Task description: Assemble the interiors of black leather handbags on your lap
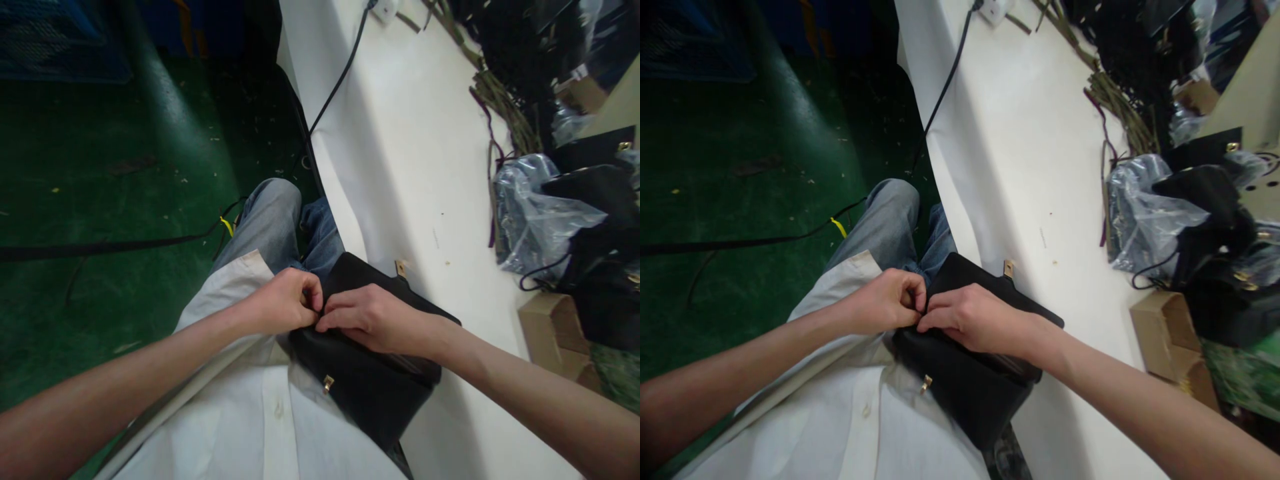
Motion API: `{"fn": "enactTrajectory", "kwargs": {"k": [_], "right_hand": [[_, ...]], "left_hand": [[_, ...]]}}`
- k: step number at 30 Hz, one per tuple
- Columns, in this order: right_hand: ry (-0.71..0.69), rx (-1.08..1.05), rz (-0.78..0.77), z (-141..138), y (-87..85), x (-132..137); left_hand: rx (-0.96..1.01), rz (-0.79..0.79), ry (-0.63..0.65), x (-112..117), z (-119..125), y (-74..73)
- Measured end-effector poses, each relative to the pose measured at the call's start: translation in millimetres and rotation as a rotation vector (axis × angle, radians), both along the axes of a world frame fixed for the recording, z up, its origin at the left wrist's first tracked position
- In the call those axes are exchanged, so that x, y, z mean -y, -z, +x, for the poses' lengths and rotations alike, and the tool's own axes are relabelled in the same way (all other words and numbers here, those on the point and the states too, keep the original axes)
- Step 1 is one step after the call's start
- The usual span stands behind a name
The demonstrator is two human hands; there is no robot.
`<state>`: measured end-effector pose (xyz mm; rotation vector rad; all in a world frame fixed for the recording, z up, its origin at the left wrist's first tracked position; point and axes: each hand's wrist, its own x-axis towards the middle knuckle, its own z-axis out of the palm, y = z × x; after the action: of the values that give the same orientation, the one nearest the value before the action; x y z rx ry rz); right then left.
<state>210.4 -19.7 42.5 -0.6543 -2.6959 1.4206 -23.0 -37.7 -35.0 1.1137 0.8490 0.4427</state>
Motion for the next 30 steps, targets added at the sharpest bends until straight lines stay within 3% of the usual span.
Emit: {"fn": "enactTrajectory", "kwargs": {"k": [5,9,17,23,30], "right_hand": [[-0.187,0.006,0.405,-6.8,2.0,-2.3],[-0.333,0.041,0.568,-13.2,-2.7,-11.4],[-0.417,0.015,0.614,-13.8,-3.6,-15.3],[-0.271,-0.038,0.545,-6.9,6.5,-2.9],[-0.314,-0.107,0.611,1.7,2.0,0.8]], "left_hand": [[0.027,-0.045,-0.001,-6.2,-1.0,6.5],[0.056,-0.08,0.024,-11.8,-0.4,10.0],[0.13,-0.197,0.046,-13.0,-4.1,15.2],[0.249,-0.322,0.095,-10.6,-14.8,13.5],[0.354,-0.399,0.188,-13.9,-22.9,6.9]]}}
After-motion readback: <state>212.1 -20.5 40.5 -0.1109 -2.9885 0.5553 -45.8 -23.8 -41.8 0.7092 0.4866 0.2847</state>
